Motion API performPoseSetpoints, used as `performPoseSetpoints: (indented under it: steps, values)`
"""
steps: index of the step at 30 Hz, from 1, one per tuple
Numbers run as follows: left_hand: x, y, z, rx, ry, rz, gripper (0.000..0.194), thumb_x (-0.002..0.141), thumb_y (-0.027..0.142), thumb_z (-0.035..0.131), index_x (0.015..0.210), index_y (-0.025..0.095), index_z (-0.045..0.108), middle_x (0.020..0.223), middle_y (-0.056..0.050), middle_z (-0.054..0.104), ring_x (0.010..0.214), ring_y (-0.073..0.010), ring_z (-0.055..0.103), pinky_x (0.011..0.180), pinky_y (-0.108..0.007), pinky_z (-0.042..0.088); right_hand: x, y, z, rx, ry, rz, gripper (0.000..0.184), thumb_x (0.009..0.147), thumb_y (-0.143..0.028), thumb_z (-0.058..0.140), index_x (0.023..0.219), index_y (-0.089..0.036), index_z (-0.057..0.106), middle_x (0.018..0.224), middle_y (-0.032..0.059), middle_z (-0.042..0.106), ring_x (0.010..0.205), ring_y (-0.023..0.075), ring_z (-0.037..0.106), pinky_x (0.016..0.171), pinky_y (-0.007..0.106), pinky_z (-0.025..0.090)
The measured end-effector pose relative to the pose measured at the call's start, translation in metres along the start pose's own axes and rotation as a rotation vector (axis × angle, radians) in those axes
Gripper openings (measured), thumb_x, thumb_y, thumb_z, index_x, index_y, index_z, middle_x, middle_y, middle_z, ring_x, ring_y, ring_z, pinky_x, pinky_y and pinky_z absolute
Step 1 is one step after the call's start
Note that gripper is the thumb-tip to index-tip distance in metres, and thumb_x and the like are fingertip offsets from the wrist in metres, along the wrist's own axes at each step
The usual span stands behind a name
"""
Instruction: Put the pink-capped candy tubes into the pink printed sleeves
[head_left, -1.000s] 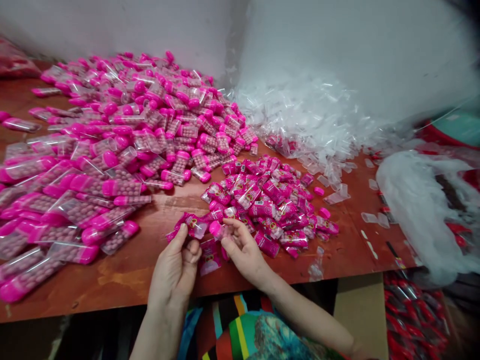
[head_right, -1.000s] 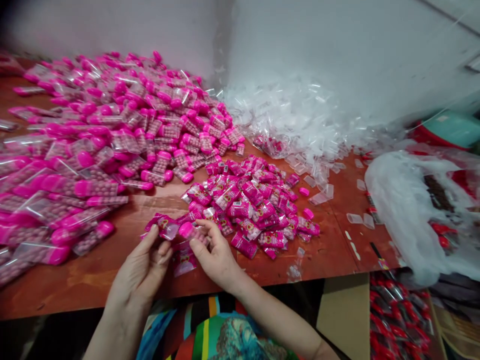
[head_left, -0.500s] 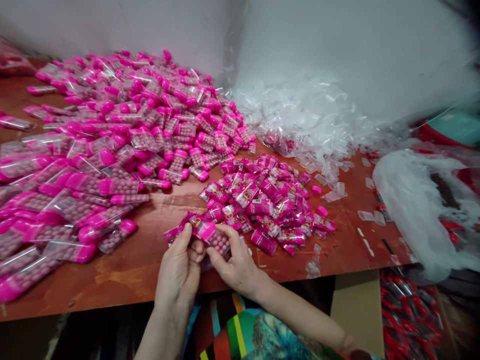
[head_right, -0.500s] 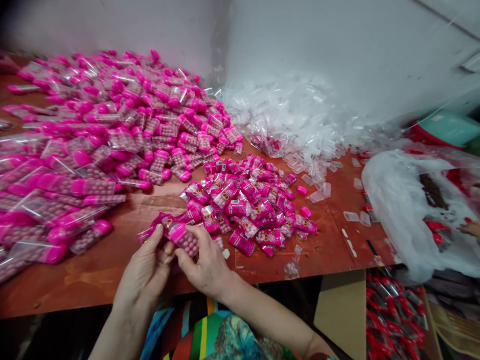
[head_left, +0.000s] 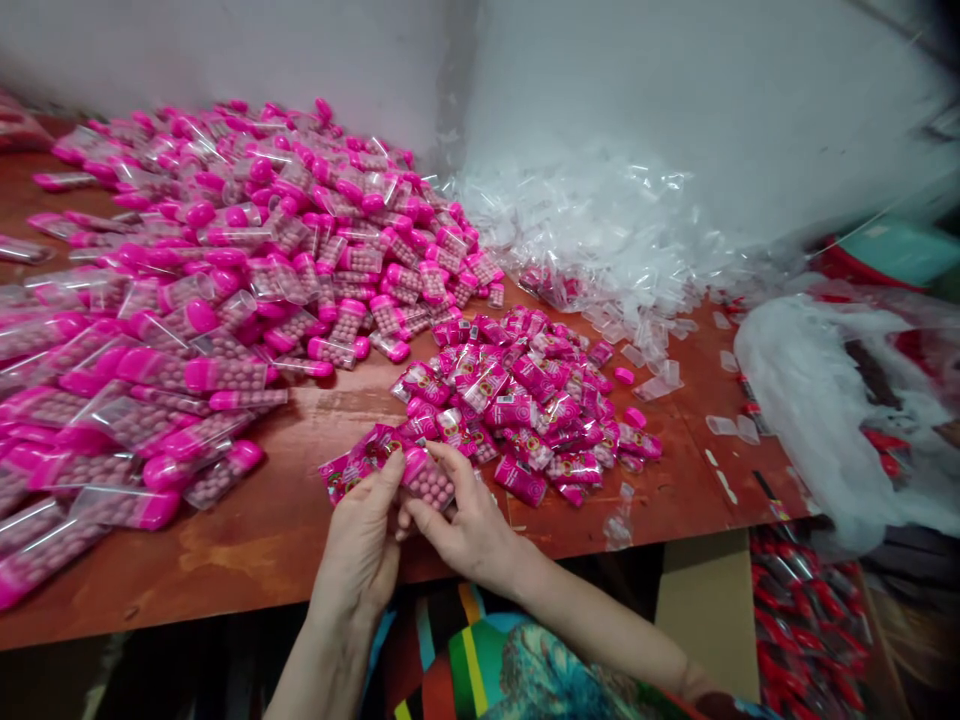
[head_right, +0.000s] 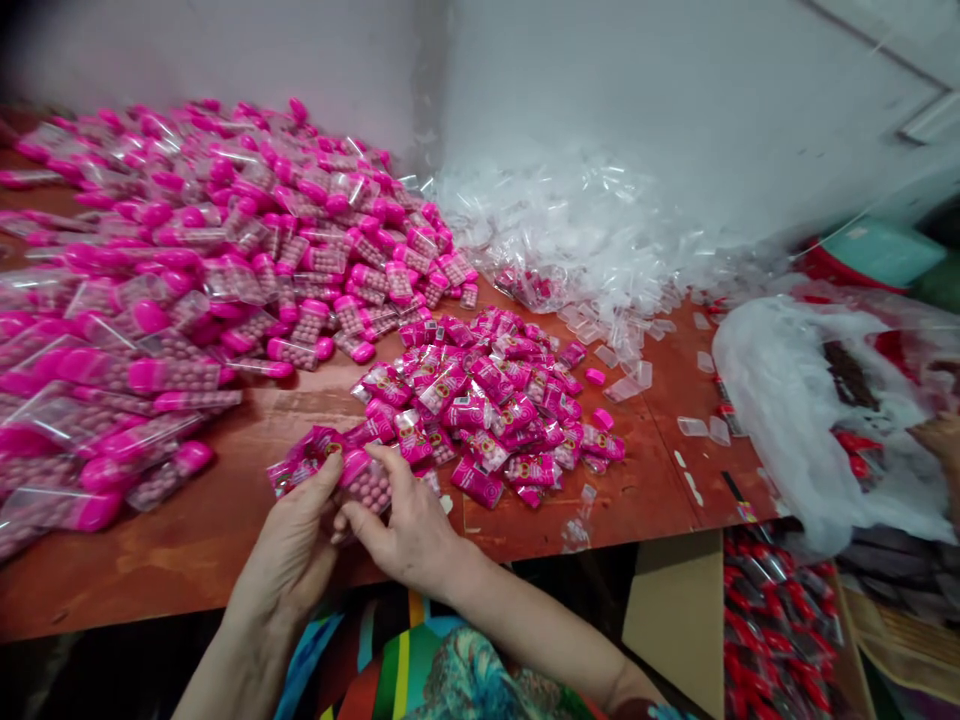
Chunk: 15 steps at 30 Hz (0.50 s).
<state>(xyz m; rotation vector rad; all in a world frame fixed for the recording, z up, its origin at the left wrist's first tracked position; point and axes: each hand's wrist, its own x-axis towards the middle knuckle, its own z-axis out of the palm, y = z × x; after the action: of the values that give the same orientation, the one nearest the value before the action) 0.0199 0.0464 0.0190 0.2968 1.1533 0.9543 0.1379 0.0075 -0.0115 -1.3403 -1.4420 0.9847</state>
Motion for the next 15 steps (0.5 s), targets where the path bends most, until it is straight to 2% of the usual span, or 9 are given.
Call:
performPoseSetpoints:
  steps: [1, 3, 5, 7, 9, 11, 13, 15]
  values:
    - [0.000, 0.000, 0.000, -0.004, -0.016, 0.002, 0.038, 0.060, 0.045, 0.086, 0.056, 0.017, 0.061, 0.044, 0.005, 0.046, 0.040, -0.0063, 0.037, 0.037, -0.018, 0.028, 0.001, -0.001, -0.002, 0.104, -0.043, 0.027, 0.062, 0.088, -0.034, 0.065, 0.141, -0.023, 0.034, 0.122, 0.0106, 0.057, 0.104, 0.0214, 0.061, 0.091, 0.039, 0.050]
    - [0.000, -0.002, 0.000, -0.016, -0.059, 0.005, 0.041, 0.063, 0.048, 0.084, 0.053, 0.017, 0.058, 0.043, 0.004, 0.045, 0.041, -0.0072, 0.038, 0.039, -0.019, 0.030, 0.002, -0.001, -0.005, 0.378, -0.155, 0.130, 0.061, 0.092, -0.039, 0.060, 0.143, -0.024, 0.029, 0.103, 0.0056, 0.060, 0.079, 0.0143, 0.061, 0.073, 0.031, 0.053]
    - [0.000, -0.004, -0.001, -0.011, -0.102, 0.013, 0.045, 0.065, 0.050, 0.082, 0.050, 0.017, 0.055, 0.041, 0.004, 0.044, 0.042, -0.0080, 0.040, 0.040, -0.020, 0.031, 0.002, -0.001, -0.008, 0.616, -0.244, 0.259, 0.060, 0.095, -0.045, 0.054, 0.145, -0.025, 0.025, 0.084, -0.0011, 0.056, 0.052, 0.0074, 0.048, 0.051, 0.022, 0.044]
    - [0.000, -0.006, -0.002, 0.020, -0.117, 0.021, 0.047, 0.066, 0.050, 0.082, 0.050, 0.016, 0.054, 0.041, 0.003, 0.045, 0.042, -0.0085, 0.042, 0.041, -0.020, 0.030, 0.002, -0.001, -0.010, 0.721, -0.290, 0.348, 0.062, 0.096, -0.049, 0.050, 0.147, -0.027, 0.022, 0.075, -0.0053, 0.050, 0.042, 0.0046, 0.032, 0.042, 0.019, 0.033]
    - [0.000, -0.008, -0.002, 0.058, -0.116, 0.032, 0.046, 0.066, 0.049, 0.082, 0.051, 0.016, 0.055, 0.040, 0.003, 0.046, 0.042, -0.0084, 0.042, 0.040, -0.019, 0.029, 0.001, -0.003, -0.012, 0.632, -0.270, 0.325, 0.060, 0.097, -0.046, 0.048, 0.148, -0.027, 0.022, 0.076, -0.0044, 0.050, 0.044, 0.0056, 0.033, 0.045, 0.020, 0.036]
    - [0.000, -0.008, -0.001, 0.079, -0.110, 0.045, 0.045, 0.066, 0.049, 0.082, 0.053, 0.015, 0.055, 0.040, 0.003, 0.045, 0.041, -0.0075, 0.040, 0.040, -0.019, 0.027, 0.000, -0.006, -0.013, 0.356, -0.192, 0.212, 0.057, 0.096, -0.040, 0.051, 0.147, -0.025, 0.030, 0.083, 0.0003, 0.055, 0.056, 0.0098, 0.045, 0.058, 0.026, 0.046]
    - [-0.001, -0.008, 0.000, 0.078, -0.093, 0.055, 0.046, 0.065, 0.048, 0.083, 0.052, 0.016, 0.053, 0.039, 0.005, 0.043, 0.039, -0.0058, 0.035, 0.039, -0.018, 0.025, 0.000, -0.009, -0.014, 0.103, -0.124, 0.107, 0.054, 0.094, -0.034, 0.054, 0.145, -0.023, 0.037, 0.090, 0.0043, 0.058, 0.072, 0.0146, 0.053, 0.073, 0.032, 0.049]
    - [-0.002, -0.007, 0.000, 0.074, -0.072, 0.048, 0.047, 0.064, 0.048, 0.083, 0.051, 0.016, 0.053, 0.039, 0.005, 0.043, 0.038, -0.0053, 0.034, 0.038, -0.018, 0.024, 0.001, -0.011, -0.014, 0.117, -0.142, 0.104, 0.055, 0.094, -0.035, 0.052, 0.145, -0.023, 0.036, 0.087, 0.0033, 0.057, 0.073, 0.0151, 0.054, 0.072, 0.032, 0.049]
